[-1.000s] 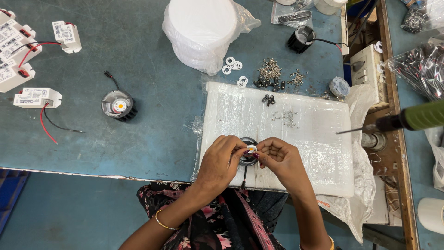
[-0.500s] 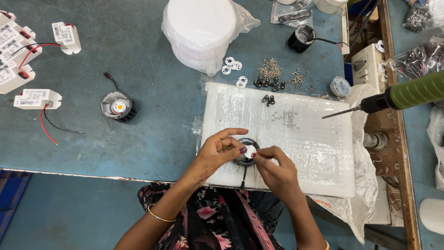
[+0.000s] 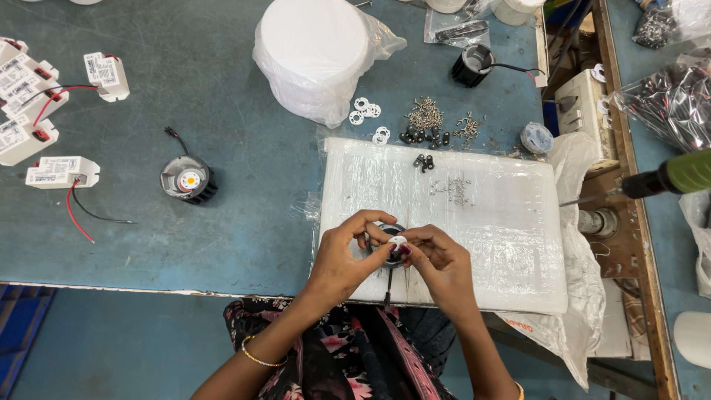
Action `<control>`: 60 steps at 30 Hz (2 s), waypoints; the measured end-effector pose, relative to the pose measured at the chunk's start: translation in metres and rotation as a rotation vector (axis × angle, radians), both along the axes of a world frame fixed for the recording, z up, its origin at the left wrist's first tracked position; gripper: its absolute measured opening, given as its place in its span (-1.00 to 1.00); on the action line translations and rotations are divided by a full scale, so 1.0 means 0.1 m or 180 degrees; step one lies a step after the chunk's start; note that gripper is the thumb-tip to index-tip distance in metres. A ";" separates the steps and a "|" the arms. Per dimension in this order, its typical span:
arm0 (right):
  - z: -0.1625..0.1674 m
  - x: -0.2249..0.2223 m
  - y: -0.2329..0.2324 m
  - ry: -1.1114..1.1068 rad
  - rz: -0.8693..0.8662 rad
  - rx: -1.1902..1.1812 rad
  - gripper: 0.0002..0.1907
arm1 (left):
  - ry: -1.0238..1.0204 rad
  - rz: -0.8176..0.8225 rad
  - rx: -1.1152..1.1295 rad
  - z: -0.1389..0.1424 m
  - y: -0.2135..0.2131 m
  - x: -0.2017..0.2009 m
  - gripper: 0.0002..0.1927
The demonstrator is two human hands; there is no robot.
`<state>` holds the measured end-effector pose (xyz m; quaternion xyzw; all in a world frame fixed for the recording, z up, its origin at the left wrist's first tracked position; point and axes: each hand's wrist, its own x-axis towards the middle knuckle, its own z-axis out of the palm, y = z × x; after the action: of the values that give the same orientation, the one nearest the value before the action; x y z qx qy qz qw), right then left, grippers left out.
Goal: The person assembles LED light fixtures by placing washers and screws into a black heat sink, then using a green electric screwdriver to fasten them. They repeat this process for multiple units, handling washers, screws, and the screwdriver throughout.
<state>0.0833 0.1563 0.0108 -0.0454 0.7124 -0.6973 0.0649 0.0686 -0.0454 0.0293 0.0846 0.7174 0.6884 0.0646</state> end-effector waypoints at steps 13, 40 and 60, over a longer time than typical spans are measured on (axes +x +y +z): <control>0.24 0.01 0.09 0.0614 -0.0269 0.0484 -0.82 | -0.0318 0.0167 -0.0342 0.03 0.24 -0.06 -0.78; 0.05 -1.51 3.06 0.1579 -0.1396 0.2939 -0.76 | -0.1477 0.0180 0.0973 -0.53 0.49 0.01 -0.70; 0.37 -1.59 2.64 0.2185 -0.1466 0.3252 -0.93 | -0.1442 0.0241 0.0837 -0.32 0.47 0.10 -0.72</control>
<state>-0.0758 0.4203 0.0474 -0.0750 0.9256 -0.2132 -0.3036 0.0790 0.0012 -0.0026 -0.0909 0.5917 0.7791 0.1863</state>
